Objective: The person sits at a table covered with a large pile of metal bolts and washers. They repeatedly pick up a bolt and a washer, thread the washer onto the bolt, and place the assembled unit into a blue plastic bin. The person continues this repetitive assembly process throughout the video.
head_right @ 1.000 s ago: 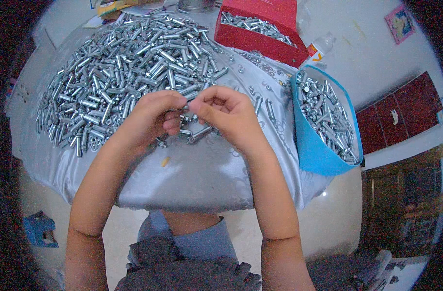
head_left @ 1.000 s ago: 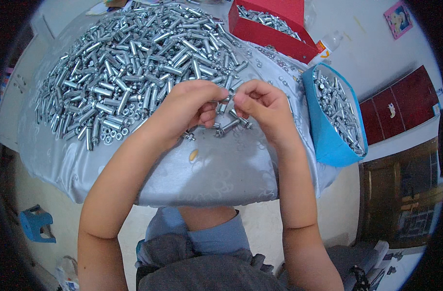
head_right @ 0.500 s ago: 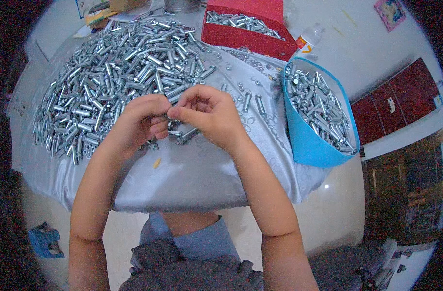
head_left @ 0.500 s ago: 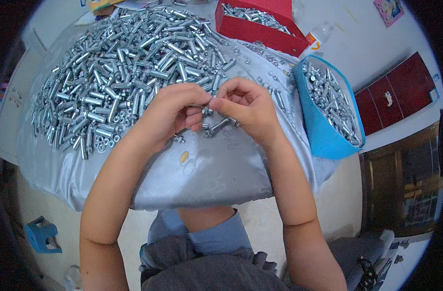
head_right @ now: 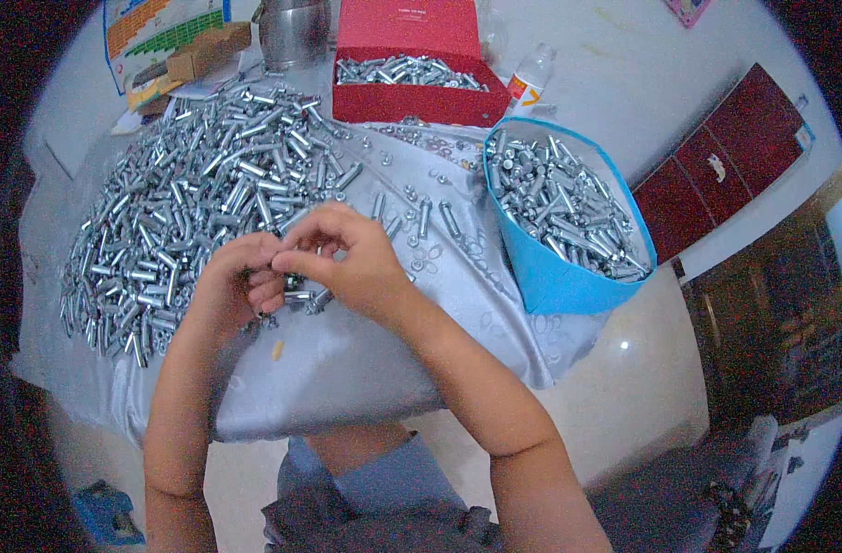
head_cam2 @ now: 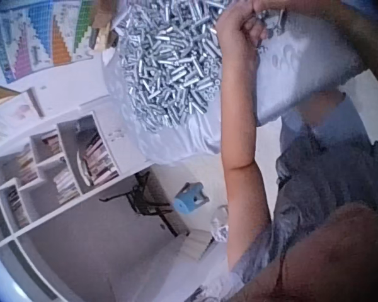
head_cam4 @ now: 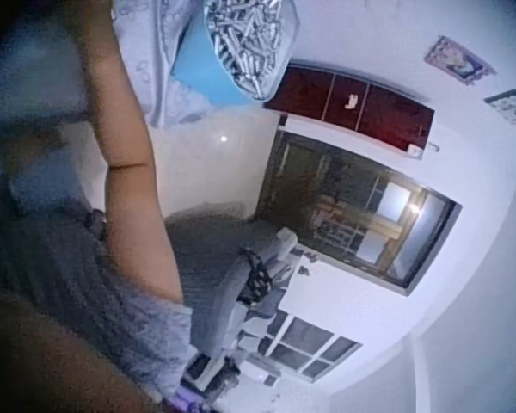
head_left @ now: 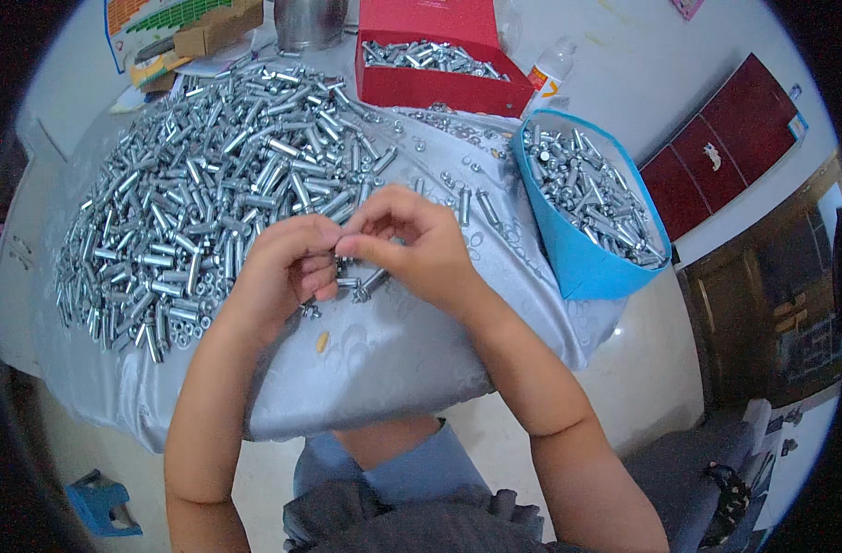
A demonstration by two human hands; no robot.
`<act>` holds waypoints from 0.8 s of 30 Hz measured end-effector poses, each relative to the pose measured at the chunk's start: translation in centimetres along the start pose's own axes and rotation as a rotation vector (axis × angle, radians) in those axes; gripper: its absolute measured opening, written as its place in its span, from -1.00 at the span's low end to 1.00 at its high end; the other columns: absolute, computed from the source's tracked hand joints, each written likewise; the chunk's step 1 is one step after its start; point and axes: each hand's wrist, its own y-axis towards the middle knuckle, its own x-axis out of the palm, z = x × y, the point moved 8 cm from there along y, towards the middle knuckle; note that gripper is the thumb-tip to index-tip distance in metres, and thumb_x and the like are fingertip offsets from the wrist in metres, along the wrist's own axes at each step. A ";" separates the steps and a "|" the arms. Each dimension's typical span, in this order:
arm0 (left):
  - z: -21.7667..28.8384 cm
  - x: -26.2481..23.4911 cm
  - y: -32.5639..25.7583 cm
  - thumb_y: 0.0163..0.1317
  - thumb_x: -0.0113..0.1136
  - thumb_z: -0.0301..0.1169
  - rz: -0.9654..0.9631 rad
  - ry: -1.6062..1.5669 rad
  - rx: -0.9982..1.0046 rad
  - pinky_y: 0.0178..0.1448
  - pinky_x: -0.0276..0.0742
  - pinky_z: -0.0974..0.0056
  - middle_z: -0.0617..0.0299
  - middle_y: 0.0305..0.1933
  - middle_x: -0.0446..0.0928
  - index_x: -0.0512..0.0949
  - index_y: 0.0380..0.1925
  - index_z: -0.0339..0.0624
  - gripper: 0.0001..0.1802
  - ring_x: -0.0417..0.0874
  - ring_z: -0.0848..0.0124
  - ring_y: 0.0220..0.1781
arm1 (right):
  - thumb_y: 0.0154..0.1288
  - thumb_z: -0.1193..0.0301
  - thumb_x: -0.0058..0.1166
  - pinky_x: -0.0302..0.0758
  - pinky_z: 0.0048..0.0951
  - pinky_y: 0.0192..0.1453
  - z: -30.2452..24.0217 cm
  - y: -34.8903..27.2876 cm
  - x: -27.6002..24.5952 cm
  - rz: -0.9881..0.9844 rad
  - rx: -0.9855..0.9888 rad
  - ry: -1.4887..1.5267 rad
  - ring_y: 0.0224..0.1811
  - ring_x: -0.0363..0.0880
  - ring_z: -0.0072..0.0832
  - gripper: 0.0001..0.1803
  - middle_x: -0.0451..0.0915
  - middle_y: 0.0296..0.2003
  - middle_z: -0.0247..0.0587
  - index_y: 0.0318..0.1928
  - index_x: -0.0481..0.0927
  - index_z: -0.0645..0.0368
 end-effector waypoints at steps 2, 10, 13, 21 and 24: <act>0.1 0.0 -0.2 0.06 0.01 -0.40 0.053 0.000 -0.003 -0.56 0.20 0.41 0.45 -0.72 0.10 0.41 -0.53 -0.22 -0.88 0.14 0.60 -0.72 | -0.04 0.44 0.26 0.33 -0.64 -0.36 -0.8 -0.1 0.0 -0.009 -0.083 -0.069 -0.41 0.41 -0.66 -0.85 0.52 -0.46 -0.35 -0.39 0.62 0.15; 0.0 0.7 -0.6 -0.02 0.02 -0.44 -0.027 0.015 -0.009 -0.61 0.15 0.40 0.41 -0.73 0.12 0.42 -0.57 -0.27 -0.89 0.11 0.58 -0.74 | 0.00 0.52 0.23 0.45 -0.61 -0.21 0.5 -0.4 1.6 -0.236 0.243 0.410 -0.34 0.51 -0.63 -0.87 0.58 -0.42 -0.30 -0.41 0.58 0.28; 0.0 1.3 -1.0 -0.02 0.02 -0.45 -0.058 0.056 -0.013 -0.62 0.14 0.41 0.41 -0.73 0.12 0.43 -0.56 -0.28 -0.89 0.11 0.59 -0.75 | 0.01 0.53 0.22 0.45 -0.62 -0.22 0.3 -0.6 2.0 -0.316 0.230 0.484 -0.35 0.51 -0.64 -0.88 0.58 -0.42 -0.30 -0.41 0.58 0.27; 0.5 0.6 -0.7 0.08 0.00 -0.41 0.075 0.034 0.028 -0.58 0.13 0.44 0.44 -0.71 0.11 0.42 -0.49 -0.27 -0.87 0.12 0.61 -0.70 | 0.01 0.56 0.18 0.42 -0.62 -0.31 -1.7 -0.1 -0.1 -0.054 -0.067 -0.085 -0.39 0.51 -0.59 -0.90 0.55 -0.44 -0.26 -0.39 0.59 0.27; 0.5 0.4 -0.6 0.15 -0.01 -0.39 0.124 0.021 0.031 -0.56 0.14 0.46 0.45 -0.68 0.12 0.40 -0.48 -0.24 -0.86 0.13 0.62 -0.67 | 0.00 0.54 0.17 0.42 -0.60 -0.37 -3.1 -0.3 -0.6 0.075 -0.283 -0.302 -0.42 0.52 -0.55 -0.90 0.56 -0.47 -0.23 -0.39 0.61 0.23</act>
